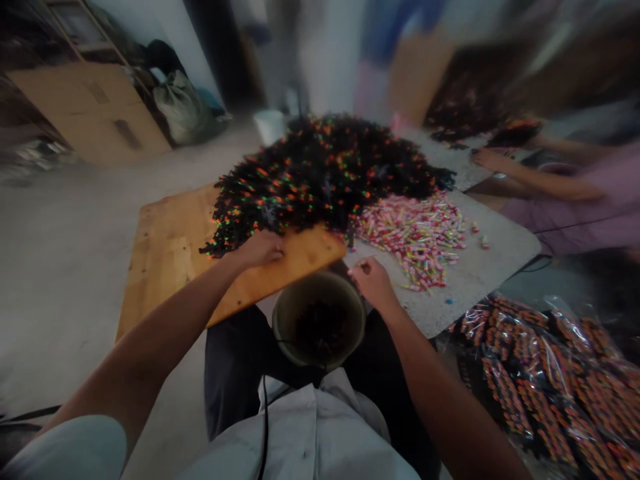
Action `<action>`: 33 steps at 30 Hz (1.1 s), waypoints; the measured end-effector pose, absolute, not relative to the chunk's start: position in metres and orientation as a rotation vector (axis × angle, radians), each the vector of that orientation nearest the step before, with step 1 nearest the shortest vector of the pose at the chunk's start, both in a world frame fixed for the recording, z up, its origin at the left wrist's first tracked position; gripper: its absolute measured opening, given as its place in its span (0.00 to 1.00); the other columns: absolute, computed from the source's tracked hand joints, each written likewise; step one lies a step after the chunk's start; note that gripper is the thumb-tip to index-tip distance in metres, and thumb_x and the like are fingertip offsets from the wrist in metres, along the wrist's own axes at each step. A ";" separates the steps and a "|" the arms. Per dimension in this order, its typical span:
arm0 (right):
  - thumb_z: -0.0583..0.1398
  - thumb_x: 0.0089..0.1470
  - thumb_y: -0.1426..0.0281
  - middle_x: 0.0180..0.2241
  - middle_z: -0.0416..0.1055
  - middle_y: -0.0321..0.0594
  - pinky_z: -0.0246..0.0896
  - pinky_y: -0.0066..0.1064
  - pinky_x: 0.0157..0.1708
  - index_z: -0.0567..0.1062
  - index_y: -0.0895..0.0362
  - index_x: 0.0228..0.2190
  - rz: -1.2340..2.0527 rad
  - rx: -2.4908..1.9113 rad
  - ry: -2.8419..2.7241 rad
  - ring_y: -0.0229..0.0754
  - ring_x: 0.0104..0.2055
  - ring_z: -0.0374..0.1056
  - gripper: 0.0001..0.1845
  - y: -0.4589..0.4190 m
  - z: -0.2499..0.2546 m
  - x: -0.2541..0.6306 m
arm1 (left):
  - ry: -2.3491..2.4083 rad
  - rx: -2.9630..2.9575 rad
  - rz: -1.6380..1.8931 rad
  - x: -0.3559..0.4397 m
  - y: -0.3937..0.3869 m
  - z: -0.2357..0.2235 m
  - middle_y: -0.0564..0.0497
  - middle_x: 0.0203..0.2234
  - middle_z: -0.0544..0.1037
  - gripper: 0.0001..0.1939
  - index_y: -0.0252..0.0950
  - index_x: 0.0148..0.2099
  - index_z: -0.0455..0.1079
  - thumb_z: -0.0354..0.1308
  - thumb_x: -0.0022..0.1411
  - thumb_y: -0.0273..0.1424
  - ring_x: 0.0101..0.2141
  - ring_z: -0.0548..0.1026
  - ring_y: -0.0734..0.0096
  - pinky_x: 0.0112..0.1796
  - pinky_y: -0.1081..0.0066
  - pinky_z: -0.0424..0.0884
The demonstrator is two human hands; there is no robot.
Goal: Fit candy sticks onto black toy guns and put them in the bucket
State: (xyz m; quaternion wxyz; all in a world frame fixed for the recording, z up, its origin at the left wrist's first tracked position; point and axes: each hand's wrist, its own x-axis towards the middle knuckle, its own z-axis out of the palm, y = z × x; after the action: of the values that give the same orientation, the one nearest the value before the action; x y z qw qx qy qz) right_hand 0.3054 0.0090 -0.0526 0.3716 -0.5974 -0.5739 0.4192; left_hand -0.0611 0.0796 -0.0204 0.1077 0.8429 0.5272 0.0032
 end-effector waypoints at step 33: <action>0.69 0.54 0.54 0.28 0.77 0.34 0.54 0.27 0.17 0.78 0.55 0.40 1.569 -1.014 -1.209 0.32 0.18 0.62 0.20 -0.019 -0.030 0.222 | 1.101 1.701 0.544 -0.005 0.000 -0.005 0.53 0.35 0.76 0.23 0.35 0.52 0.76 0.68 0.62 0.45 0.31 0.74 0.75 0.33 0.74 0.72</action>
State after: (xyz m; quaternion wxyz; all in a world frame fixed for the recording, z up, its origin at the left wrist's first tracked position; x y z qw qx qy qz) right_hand 0.2220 -0.0189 -0.0299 0.4424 -0.4087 -0.4872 0.6324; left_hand -0.0054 0.0001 -0.0051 0.4983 0.7030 0.4548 0.2248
